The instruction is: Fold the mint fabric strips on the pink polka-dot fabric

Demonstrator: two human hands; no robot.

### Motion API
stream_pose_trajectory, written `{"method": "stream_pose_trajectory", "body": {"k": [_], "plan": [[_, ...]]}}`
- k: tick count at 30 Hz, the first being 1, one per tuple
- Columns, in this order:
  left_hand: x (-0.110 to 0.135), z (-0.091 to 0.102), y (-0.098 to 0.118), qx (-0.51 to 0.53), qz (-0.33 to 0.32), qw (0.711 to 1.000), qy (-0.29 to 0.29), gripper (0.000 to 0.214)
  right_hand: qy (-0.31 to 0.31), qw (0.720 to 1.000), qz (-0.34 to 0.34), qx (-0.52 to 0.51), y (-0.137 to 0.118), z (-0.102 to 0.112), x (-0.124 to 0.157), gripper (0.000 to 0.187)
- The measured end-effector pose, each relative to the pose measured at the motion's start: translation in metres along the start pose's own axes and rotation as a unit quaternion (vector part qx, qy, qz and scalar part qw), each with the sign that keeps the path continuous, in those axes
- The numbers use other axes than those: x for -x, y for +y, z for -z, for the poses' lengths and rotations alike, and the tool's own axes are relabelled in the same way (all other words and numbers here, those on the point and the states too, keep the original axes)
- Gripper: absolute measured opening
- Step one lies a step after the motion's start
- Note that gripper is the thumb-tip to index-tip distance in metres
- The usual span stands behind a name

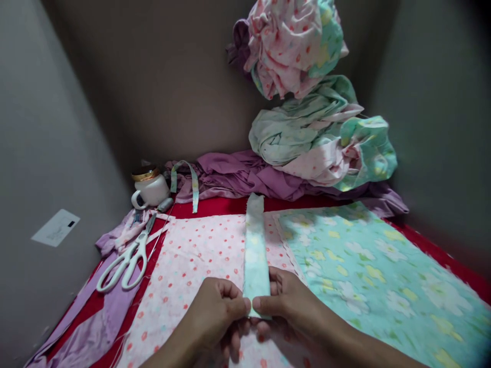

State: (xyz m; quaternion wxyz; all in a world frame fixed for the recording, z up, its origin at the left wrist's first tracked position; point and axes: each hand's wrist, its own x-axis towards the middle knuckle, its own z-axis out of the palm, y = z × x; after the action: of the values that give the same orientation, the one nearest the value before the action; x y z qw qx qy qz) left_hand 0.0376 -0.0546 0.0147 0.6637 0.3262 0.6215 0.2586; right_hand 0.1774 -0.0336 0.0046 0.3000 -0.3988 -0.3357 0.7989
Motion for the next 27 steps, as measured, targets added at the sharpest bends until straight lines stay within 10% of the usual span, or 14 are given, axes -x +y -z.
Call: {"method": "stream_pose_trajectory", "body": {"k": [13, 15, 18, 21, 27], "plan": [[0.019, 0.024, 0.017, -0.128, -0.085, 0.988, 0.025, 0.026, -0.001, 0.999, 0.019, -0.037, 0.002, 0.002, -0.006, 0.030], [0.035, 0.055, 0.029, -0.210, -0.149, 0.953, 0.160, 0.026, -0.013, 0.998, -0.006, -0.060, -0.002, 0.000, -0.003, 0.037], [0.052, 0.111, 0.035, -0.400, -0.147, 0.808, 0.408, 0.032, -0.021, 0.997, -0.017, -0.067, -0.006, -0.002, 0.000, 0.041], [0.053, 0.153, 0.025, -0.552, -0.071, 0.710, 0.432, 0.042, -0.038, 0.996, -0.021, -0.073, -0.007, -0.002, 0.000, 0.039], [0.039, 0.173, 0.006, -0.582, -0.046, 0.707, 0.401, 0.040, -0.017, 0.997, -0.033, -0.067, -0.004, -0.002, -0.001, 0.041]]}}
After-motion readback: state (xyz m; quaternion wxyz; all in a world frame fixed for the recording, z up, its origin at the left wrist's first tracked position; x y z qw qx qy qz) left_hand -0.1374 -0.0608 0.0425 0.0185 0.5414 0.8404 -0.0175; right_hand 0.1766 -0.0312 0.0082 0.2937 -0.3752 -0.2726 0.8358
